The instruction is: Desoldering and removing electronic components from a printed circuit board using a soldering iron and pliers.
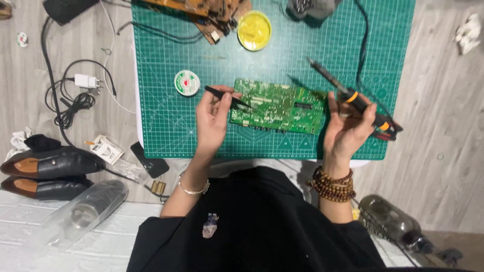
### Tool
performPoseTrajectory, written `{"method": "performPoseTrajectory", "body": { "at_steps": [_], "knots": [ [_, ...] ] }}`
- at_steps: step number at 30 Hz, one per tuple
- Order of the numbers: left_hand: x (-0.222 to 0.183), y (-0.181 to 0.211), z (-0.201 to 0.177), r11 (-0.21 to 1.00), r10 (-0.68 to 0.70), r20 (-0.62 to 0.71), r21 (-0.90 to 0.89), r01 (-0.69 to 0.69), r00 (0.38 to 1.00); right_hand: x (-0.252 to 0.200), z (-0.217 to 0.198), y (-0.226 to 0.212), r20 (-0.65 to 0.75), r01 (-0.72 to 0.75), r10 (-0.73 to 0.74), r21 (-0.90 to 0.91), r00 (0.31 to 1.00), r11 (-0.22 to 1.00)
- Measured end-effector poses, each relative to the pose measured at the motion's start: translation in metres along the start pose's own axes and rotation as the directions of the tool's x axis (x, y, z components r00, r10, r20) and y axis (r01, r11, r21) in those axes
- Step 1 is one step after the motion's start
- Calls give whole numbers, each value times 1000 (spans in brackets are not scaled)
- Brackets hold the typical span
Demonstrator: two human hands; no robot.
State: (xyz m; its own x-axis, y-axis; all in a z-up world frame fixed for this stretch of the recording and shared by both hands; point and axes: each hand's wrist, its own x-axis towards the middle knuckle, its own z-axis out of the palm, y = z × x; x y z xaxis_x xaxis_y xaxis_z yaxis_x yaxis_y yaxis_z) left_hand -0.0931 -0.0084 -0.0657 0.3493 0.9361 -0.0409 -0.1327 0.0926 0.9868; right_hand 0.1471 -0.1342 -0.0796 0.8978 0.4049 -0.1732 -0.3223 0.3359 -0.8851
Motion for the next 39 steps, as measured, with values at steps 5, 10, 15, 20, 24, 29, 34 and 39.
{"method": "performPoseTrajectory", "body": {
  "at_steps": [5,10,15,20,24,29,34,39],
  "knots": [
    [2,-1,3,1000,21,-48,-17,-22,999,-3,16,-3,0,-19,19,49,1000,999],
    [9,4,0,999,54,-55,2,-54,997,-5,34,-11,-20,-50,52,92,998,995],
    [8,23,-4,980,150,-135,-112,-166,979,2,38,-21,-41,-52,60,175,997,983],
    [-14,-7,-17,952,111,-176,-263,-155,978,-17,28,-22,-11,-103,105,110,994,989],
    [-32,-14,-15,924,81,-258,-342,-170,963,-26,9,1,-22,-160,163,114,986,981],
    [-19,10,-2,910,160,-261,-335,-244,952,-15,11,-9,-28,-159,166,159,986,974],
    [-17,13,0,884,231,-266,-344,-316,936,-10,18,-26,-42,-151,163,217,986,964],
    [-37,3,-6,875,125,-318,-412,-255,940,-33,22,-24,-97,-214,246,264,964,941]
  ]
}}
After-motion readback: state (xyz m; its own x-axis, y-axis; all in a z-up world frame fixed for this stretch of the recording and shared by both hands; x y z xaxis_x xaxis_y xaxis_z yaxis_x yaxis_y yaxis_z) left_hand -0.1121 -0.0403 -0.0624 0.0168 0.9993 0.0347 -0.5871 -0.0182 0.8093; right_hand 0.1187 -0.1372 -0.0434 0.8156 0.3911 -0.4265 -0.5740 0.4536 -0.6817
